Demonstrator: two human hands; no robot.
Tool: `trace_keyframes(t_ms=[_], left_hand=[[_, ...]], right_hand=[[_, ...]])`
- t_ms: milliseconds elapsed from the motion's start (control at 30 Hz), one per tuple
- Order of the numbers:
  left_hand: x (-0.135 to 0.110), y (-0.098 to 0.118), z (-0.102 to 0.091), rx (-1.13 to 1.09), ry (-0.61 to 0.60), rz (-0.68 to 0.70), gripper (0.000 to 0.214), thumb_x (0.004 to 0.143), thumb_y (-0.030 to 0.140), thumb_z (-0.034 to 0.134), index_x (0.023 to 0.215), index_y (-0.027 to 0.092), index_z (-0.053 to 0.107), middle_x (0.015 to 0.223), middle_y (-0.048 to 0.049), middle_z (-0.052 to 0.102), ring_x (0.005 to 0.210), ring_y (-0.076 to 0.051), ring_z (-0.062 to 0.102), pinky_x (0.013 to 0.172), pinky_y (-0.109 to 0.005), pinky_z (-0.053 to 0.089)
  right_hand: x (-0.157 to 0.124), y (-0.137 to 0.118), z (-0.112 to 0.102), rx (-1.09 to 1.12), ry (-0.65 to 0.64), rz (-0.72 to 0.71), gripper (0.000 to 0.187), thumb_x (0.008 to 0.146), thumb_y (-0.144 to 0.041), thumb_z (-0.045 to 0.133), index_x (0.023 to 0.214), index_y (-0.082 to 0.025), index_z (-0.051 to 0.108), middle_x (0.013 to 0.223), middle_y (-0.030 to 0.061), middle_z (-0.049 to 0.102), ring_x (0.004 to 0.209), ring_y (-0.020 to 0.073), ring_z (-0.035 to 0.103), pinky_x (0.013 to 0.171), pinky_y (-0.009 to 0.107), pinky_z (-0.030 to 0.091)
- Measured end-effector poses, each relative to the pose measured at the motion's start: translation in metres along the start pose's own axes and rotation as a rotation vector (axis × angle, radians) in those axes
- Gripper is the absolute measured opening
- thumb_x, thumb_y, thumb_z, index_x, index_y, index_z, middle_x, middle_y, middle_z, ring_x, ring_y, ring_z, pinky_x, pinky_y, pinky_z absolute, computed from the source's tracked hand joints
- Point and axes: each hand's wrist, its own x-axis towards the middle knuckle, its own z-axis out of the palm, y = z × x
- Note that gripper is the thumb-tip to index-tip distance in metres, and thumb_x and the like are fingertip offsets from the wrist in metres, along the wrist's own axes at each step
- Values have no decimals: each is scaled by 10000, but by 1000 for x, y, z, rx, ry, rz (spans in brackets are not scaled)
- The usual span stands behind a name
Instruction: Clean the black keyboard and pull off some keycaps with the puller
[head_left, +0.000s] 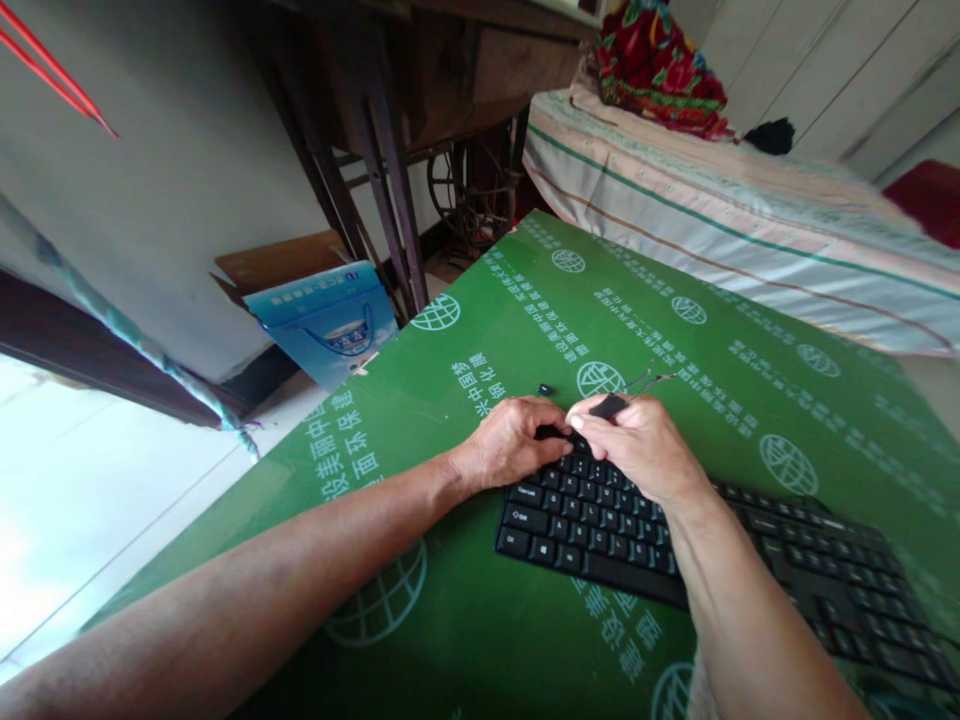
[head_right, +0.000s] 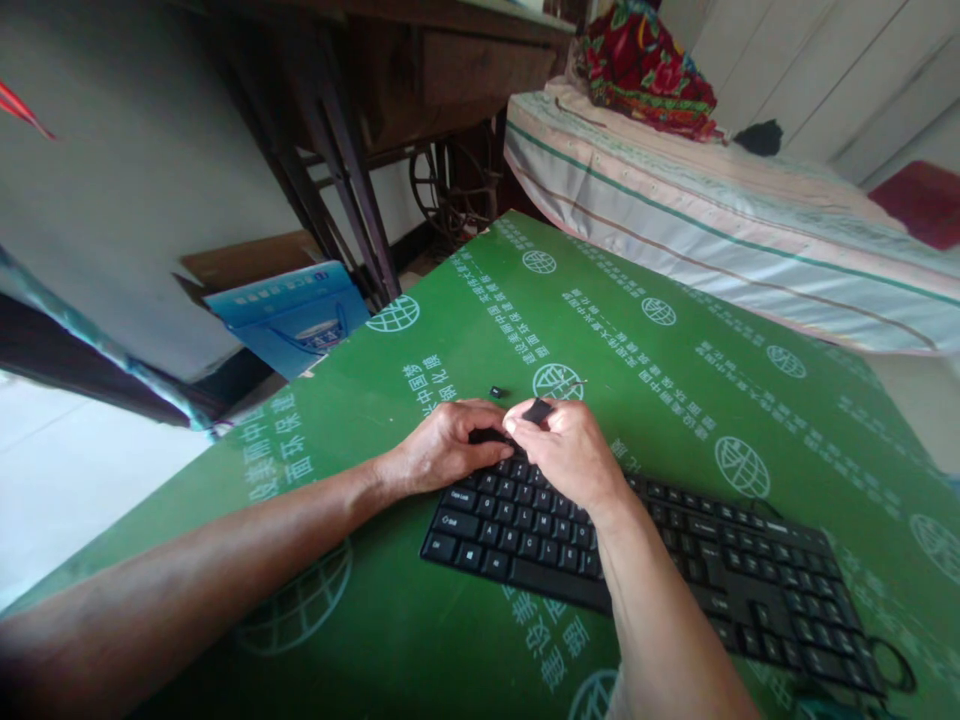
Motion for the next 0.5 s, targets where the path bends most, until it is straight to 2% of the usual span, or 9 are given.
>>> trace_keyframes(t_ms=[233, 500], left_hand=[[-1, 0, -3, -75, -14, -18, 138, 754, 154, 629, 883, 132, 674, 875, -50, 671, 827, -159, 617, 772, -297, 489], [0, 0, -4, -116, -20, -30, 131, 742, 141, 628, 864, 133, 675, 868, -45, 669, 819, -155, 616, 775, -293, 483]], right_hand=[[3, -2, -3, -93, -56, -87, 212, 836, -272, 506, 660, -187, 590, 525, -58, 487, 510, 98, 441, 530, 227, 333], [4, -3, 0, -107, -56, -98, 220, 856, -260, 480, 656, -193, 542, 529, -60, 477, 528, 97, 437, 547, 221, 331]])
